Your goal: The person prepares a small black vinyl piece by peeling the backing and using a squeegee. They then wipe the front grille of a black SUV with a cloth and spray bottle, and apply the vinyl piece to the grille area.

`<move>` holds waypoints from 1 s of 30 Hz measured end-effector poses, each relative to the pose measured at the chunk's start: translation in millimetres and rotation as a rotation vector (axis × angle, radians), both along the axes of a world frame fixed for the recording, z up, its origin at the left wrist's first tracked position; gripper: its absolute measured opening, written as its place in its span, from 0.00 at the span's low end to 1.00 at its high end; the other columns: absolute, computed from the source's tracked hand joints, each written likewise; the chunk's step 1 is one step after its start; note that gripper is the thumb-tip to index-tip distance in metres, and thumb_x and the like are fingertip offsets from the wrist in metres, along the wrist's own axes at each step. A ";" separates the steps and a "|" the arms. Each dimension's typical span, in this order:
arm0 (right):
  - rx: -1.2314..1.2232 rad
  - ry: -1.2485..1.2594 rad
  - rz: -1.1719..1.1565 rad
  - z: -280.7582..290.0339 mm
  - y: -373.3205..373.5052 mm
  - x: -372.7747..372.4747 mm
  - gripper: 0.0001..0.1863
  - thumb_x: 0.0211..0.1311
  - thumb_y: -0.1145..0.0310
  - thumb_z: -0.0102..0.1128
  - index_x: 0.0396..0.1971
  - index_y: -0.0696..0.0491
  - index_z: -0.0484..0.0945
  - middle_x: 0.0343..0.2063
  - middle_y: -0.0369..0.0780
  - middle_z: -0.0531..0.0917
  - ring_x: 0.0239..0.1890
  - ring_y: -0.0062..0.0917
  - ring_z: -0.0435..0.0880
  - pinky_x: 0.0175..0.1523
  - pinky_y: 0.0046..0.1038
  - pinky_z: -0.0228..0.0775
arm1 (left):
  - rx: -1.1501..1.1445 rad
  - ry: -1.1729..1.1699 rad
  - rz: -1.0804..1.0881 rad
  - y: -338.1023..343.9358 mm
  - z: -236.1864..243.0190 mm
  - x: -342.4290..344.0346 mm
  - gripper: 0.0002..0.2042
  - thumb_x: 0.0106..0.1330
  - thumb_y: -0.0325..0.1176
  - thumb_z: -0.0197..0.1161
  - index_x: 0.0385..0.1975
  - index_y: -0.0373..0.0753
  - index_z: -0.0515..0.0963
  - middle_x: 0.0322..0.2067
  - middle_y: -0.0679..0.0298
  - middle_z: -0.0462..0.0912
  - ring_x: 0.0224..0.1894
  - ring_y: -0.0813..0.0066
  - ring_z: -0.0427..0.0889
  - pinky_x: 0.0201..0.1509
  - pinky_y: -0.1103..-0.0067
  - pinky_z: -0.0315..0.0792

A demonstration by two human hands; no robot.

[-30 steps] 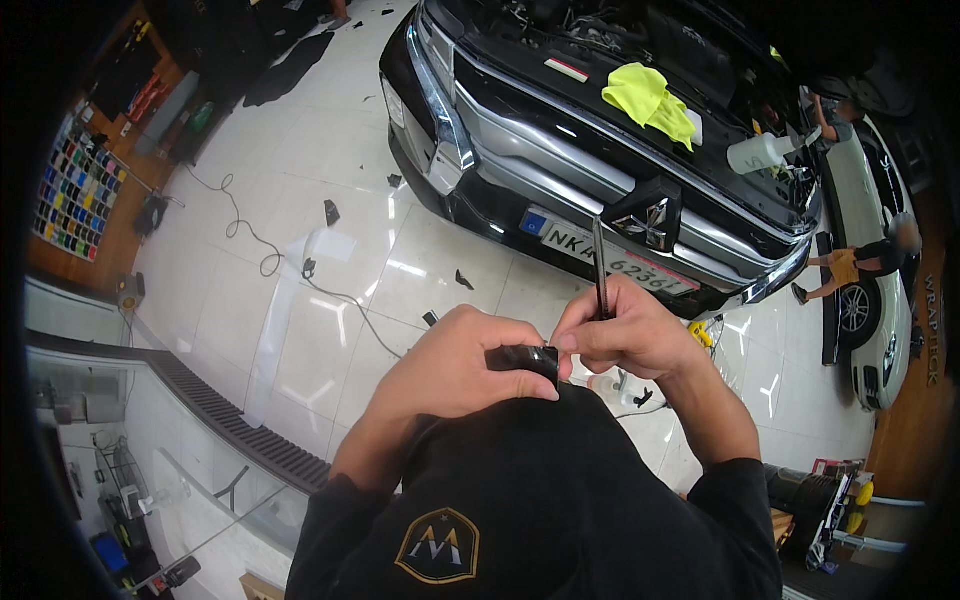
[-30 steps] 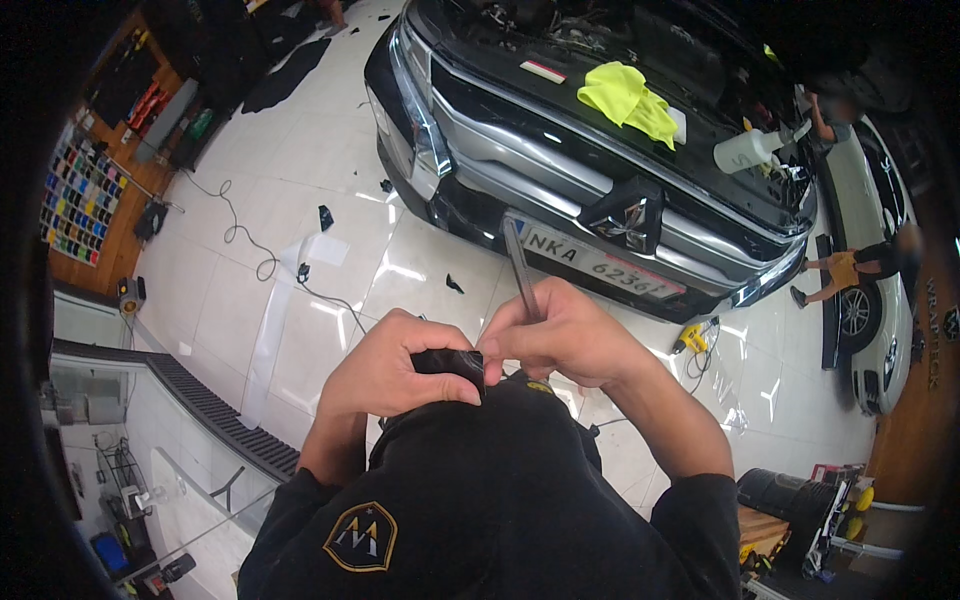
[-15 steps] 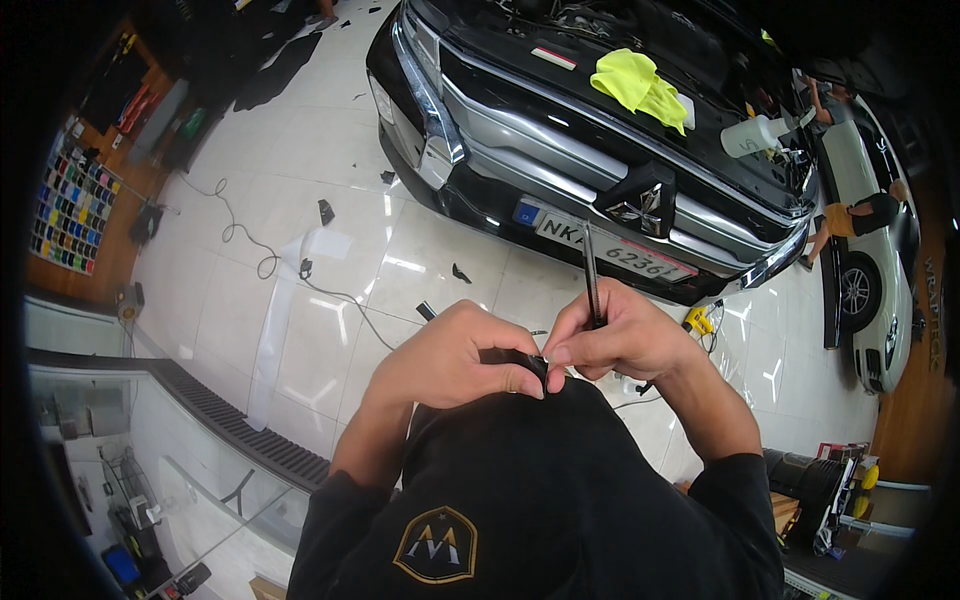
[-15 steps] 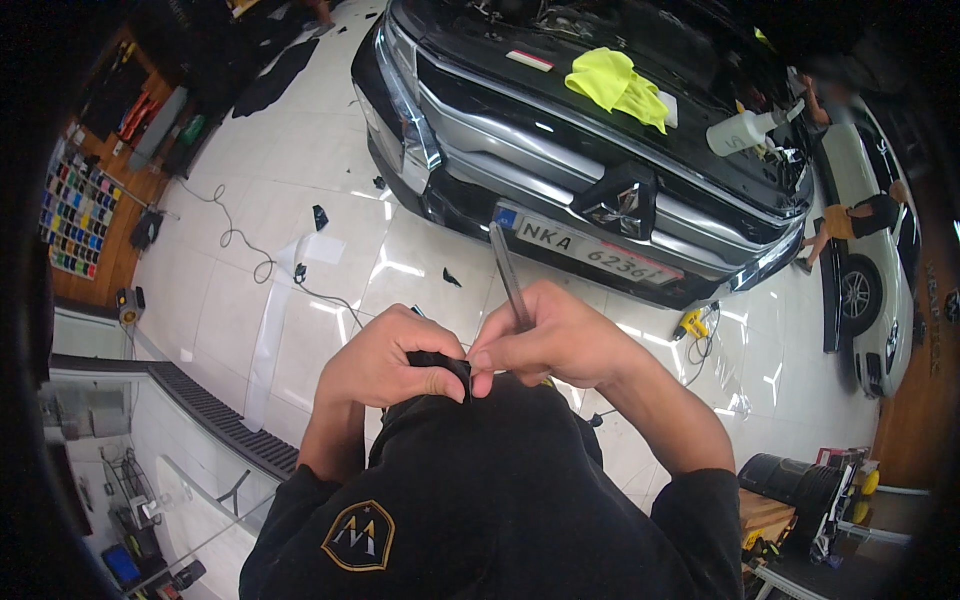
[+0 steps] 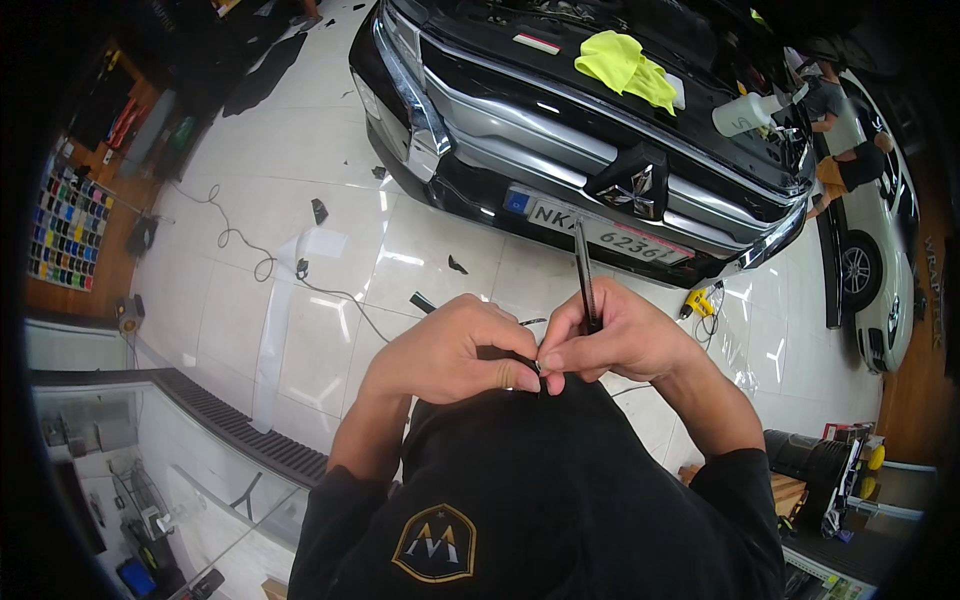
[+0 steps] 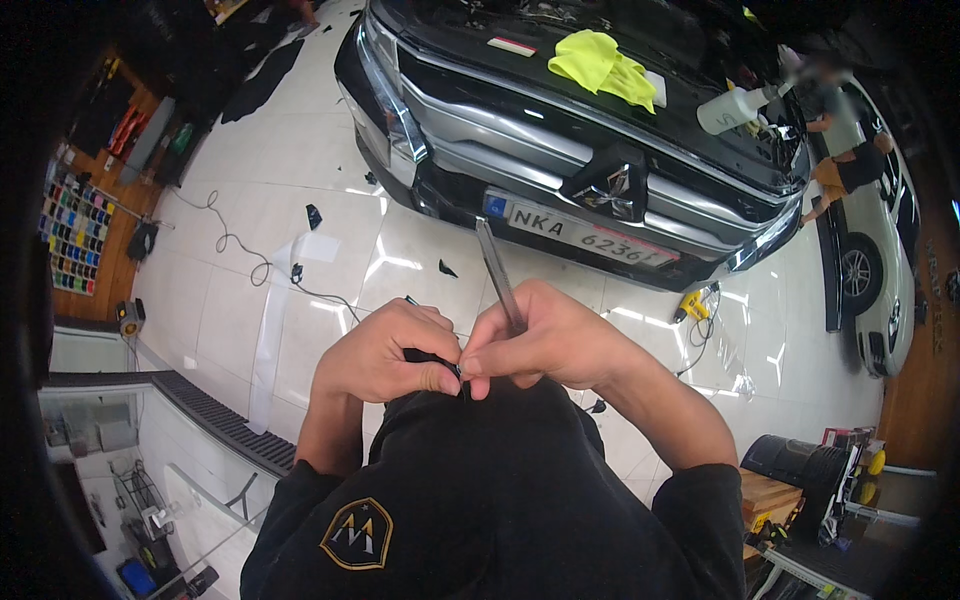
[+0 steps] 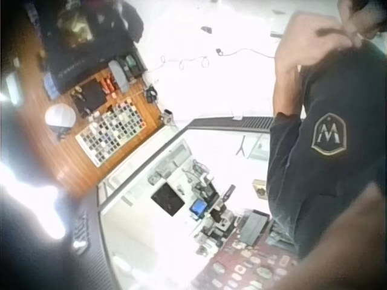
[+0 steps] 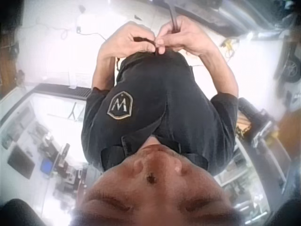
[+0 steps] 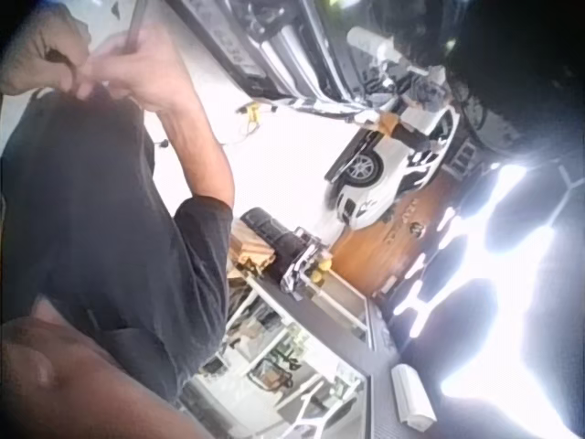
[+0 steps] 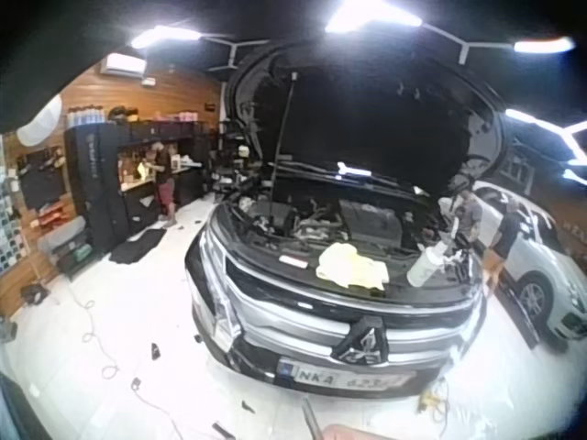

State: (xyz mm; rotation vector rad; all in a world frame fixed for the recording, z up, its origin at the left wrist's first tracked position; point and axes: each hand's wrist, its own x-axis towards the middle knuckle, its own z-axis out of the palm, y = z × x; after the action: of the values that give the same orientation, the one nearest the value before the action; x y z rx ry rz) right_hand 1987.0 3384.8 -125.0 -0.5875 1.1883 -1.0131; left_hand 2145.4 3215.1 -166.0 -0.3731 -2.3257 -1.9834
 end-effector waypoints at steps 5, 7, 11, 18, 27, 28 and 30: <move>0.018 0.069 -0.007 2.2 2.0 0.2 0.08 0.56 0.69 0.69 0.29 0.59 0.85 0.22 0.38 0.86 0.17 0.11 0.69 0.21 0.16 0.55 | -0.037 -0.023 0.006 1.1 -0.5 -2.3 0.09 0.57 0.34 0.71 0.28 0.35 0.82 0.19 0.57 0.77 0.22 0.64 0.75 0.29 0.73 0.66; 0.025 0.105 -0.007 3.0 2.1 0.0 0.08 0.56 0.69 0.69 0.29 0.59 0.85 0.21 0.37 0.85 0.17 0.11 0.69 0.21 0.16 0.55 | -0.036 -0.026 0.012 1.5 -1.4 -3.3 0.09 0.57 0.35 0.72 0.28 0.36 0.82 0.19 0.57 0.77 0.22 0.64 0.75 0.29 0.73 0.66; 0.022 0.126 -0.062 4.0 2.1 -0.8 0.07 0.56 0.70 0.68 0.30 0.60 0.85 0.22 0.38 0.86 0.17 0.11 0.70 0.21 0.16 0.55 | -0.066 -0.038 0.024 -1.5 -1.6 -6.9 0.10 0.57 0.36 0.72 0.27 0.36 0.82 0.18 0.57 0.76 0.21 0.63 0.74 0.28 0.73 0.66; 0.035 0.086 -0.050 0.1 3.1 -4.5 0.07 0.55 0.72 0.67 0.31 0.60 0.85 0.22 0.39 0.86 0.17 0.11 0.70 0.21 0.16 0.56 | -0.102 -0.046 -0.031 -4.9 0.1 -8.4 0.10 0.58 0.38 0.70 0.27 0.37 0.82 0.19 0.58 0.77 0.21 0.61 0.74 0.27 0.72 0.65; 0.053 0.072 -0.044 -1.7 4.2 -1.1 0.05 0.54 0.76 0.68 0.29 0.61 0.84 0.22 0.40 0.86 0.16 0.11 0.71 0.20 0.14 0.56 | -0.205 0.010 -0.091 -7.5 2.8 -12.6 0.10 0.58 0.41 0.70 0.29 0.41 0.84 0.19 0.58 0.78 0.24 0.58 0.76 0.30 0.69 0.67; 0.052 0.073 -0.049 -1.5 3.8 -0.3 0.04 0.54 0.77 0.69 0.28 0.62 0.84 0.22 0.41 0.86 0.15 0.11 0.71 0.20 0.14 0.56 | -0.192 0.015 -0.088 -7.3 3.0 -12.7 0.10 0.58 0.41 0.70 0.30 0.41 0.84 0.19 0.58 0.78 0.24 0.58 0.76 0.29 0.69 0.67; 0.054 0.082 -0.061 -0.5 3.4 0.8 0.05 0.54 0.77 0.69 0.28 0.62 0.84 0.21 0.41 0.86 0.15 0.11 0.71 0.20 0.14 0.56 | -0.166 0.023 -0.082 -6.6 3.0 -13.0 0.09 0.58 0.40 0.70 0.30 0.41 0.84 0.19 0.58 0.78 0.23 0.58 0.75 0.29 0.69 0.66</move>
State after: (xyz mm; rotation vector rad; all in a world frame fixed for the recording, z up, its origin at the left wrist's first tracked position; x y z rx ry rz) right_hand 1987.9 3388.2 -125.6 -0.5583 1.3088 -1.0131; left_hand 2132.4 3208.5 -163.1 -0.5057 -2.5069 -1.8129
